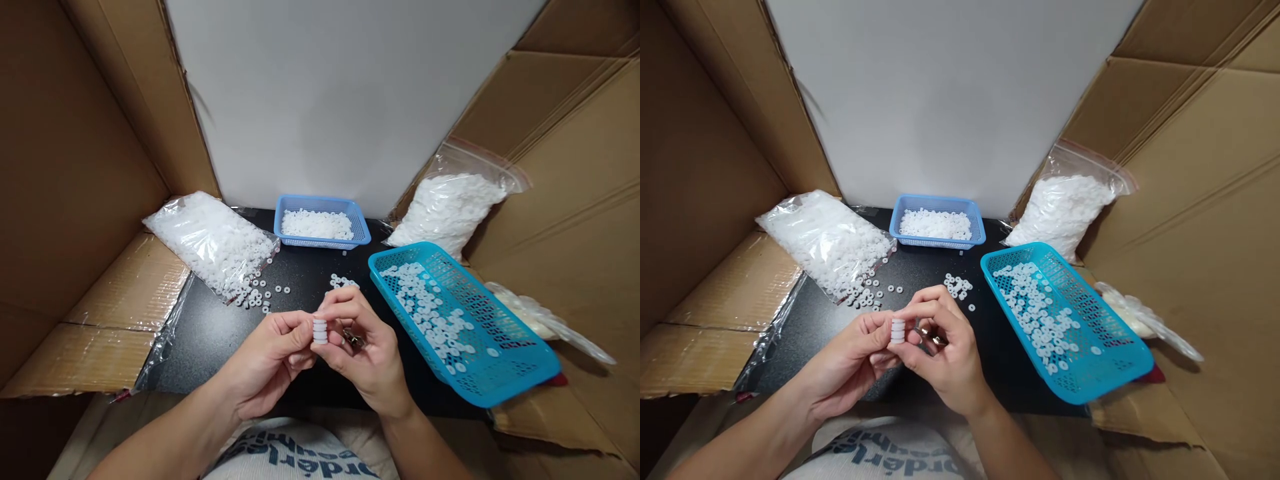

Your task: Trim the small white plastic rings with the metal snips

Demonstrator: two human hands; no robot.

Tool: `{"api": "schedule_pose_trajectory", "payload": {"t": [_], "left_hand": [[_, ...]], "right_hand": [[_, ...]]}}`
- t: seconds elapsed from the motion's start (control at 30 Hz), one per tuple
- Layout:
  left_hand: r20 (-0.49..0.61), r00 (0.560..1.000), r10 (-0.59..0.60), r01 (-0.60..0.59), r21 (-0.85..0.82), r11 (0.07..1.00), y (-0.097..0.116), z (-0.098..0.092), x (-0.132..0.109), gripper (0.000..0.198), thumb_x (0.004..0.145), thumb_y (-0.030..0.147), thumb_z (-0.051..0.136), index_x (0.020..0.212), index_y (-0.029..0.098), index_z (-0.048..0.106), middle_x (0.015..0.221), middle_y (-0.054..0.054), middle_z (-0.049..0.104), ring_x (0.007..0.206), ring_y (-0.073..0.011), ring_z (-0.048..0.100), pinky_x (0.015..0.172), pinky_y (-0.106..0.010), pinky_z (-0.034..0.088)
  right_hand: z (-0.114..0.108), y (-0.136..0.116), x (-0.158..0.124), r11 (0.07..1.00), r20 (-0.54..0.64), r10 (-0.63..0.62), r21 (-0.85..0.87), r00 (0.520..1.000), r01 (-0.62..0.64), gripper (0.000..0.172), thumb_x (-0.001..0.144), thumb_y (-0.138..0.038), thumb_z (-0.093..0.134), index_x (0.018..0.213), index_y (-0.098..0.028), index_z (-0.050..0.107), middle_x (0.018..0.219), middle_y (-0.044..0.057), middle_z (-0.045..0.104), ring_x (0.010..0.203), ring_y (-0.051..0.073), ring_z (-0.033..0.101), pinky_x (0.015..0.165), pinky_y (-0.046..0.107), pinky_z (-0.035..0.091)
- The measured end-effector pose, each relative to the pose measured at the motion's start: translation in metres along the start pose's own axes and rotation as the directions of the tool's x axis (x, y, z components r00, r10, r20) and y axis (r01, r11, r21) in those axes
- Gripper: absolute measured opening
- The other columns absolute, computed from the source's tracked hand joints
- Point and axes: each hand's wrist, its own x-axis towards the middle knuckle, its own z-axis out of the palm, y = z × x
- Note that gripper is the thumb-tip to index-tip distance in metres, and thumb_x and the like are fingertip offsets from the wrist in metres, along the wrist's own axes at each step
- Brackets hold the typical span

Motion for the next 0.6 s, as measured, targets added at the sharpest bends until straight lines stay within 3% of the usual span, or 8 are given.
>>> {"api": "schedule_pose_trajectory", "payload": {"t": [0.37, 0.6], "left_hand": [[-0.002, 0.999, 0.034, -0.033, 0.024, 0.999, 0.0000, -0.0014, 0.0010, 0.037, 0.059, 0.039, 0.101, 0.070, 0.011, 0.079, 0.068, -0.005, 0.070, 0.067, -0.0112, 0.063, 0.065, -0.017, 0.050], [0.041, 0.999, 0.030, -0.032, 0.026, 0.999, 0.0030, 0.0007, -0.0005, 0.036, 0.068, 0.039, 0.097, 0.080, 0.008, 0.083, 0.066, -0.002, 0.066, 0.051, -0.0012, 0.038, 0.049, -0.011, 0.033]], "right_hand": [[0.0016, -0.0002, 0.0018, 0.997, 0.048, 0.024, 0.077, 0.999, -0.027, 0.024, 0.087, -0.016, 0.074, 0.104, -0.031, 0.068, 0.106, -0.002, 0.053, 0.060, 0.004, 0.043, 0.051, 0.018, 0.039], [0.0006, 0.0015, 0.0036, 0.992, 0.056, 0.031, 0.120, 0.998, -0.038, 0.022, 0.087, -0.017, 0.074, 0.102, -0.032, 0.069, 0.107, -0.002, 0.053, 0.058, 0.004, 0.040, 0.050, 0.018, 0.037]]}}
